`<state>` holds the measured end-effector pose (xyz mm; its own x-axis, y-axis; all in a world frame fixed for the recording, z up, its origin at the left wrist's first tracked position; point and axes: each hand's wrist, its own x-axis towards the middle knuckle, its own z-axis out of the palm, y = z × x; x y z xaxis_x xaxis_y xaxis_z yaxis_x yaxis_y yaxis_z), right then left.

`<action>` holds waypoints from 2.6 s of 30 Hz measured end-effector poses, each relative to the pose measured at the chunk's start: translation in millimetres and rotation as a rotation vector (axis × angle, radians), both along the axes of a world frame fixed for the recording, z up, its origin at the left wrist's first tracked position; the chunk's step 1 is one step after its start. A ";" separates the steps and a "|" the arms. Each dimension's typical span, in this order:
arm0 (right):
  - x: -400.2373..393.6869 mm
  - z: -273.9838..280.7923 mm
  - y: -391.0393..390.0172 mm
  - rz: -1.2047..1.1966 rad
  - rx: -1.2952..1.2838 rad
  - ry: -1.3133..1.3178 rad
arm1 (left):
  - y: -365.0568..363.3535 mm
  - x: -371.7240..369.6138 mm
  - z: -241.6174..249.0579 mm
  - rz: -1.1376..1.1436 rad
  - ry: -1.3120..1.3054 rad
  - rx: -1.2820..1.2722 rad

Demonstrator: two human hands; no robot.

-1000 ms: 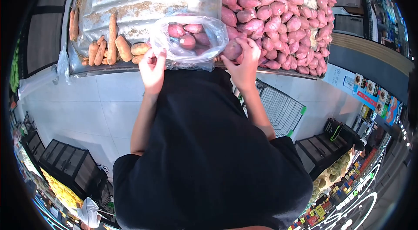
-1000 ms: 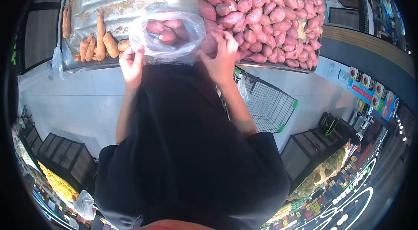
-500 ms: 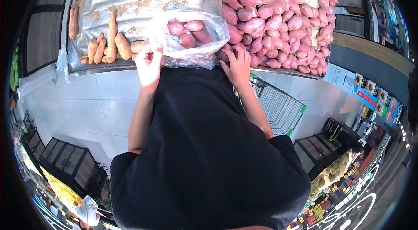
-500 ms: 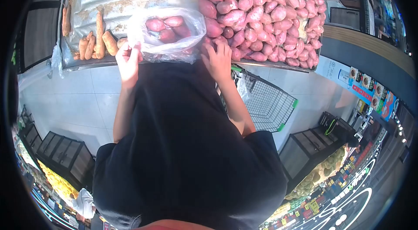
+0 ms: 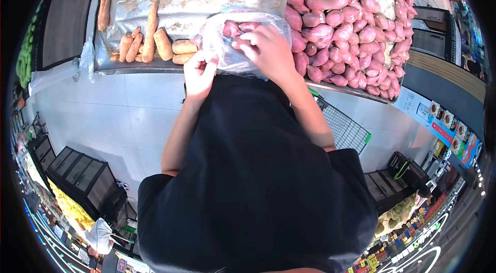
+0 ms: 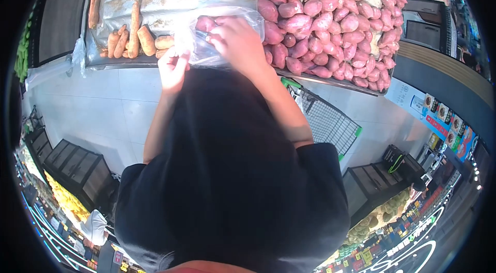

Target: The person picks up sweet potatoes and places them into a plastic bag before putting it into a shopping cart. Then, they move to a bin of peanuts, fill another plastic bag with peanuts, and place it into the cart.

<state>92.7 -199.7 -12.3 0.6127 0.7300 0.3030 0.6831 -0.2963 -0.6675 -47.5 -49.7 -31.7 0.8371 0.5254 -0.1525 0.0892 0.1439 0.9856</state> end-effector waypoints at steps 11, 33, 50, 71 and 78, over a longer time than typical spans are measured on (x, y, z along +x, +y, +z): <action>-7.9 -29.7 6.1 -0.082 -0.282 -0.270 | 1.7 -8.7 -12.9 -0.020 -0.015 0.042; -13.6 -6.4 -99.6 -0.693 0.032 0.205 | 2.6 -2.6 -7.0 0.128 -0.105 -0.007; -25.2 -46.7 -99.4 -0.530 -0.202 0.032 | 3.9 1.0 1.0 0.171 -0.141 -0.029; 2.9 -26.9 24.1 -0.105 -0.119 -0.093 | -0.1 -2.0 -5.8 0.114 -0.159 -0.023; -5.3 -57.0 72.9 -0.205 -0.570 -0.430 | -3.3 -5.8 -5.0 0.151 -0.097 0.021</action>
<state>87.4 -126.8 -69.3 0.6664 0.7292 0.1555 0.7430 -0.6667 -0.0579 -53.3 -53.0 -36.7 0.7584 0.6487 -0.0632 -0.0271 0.1282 0.9914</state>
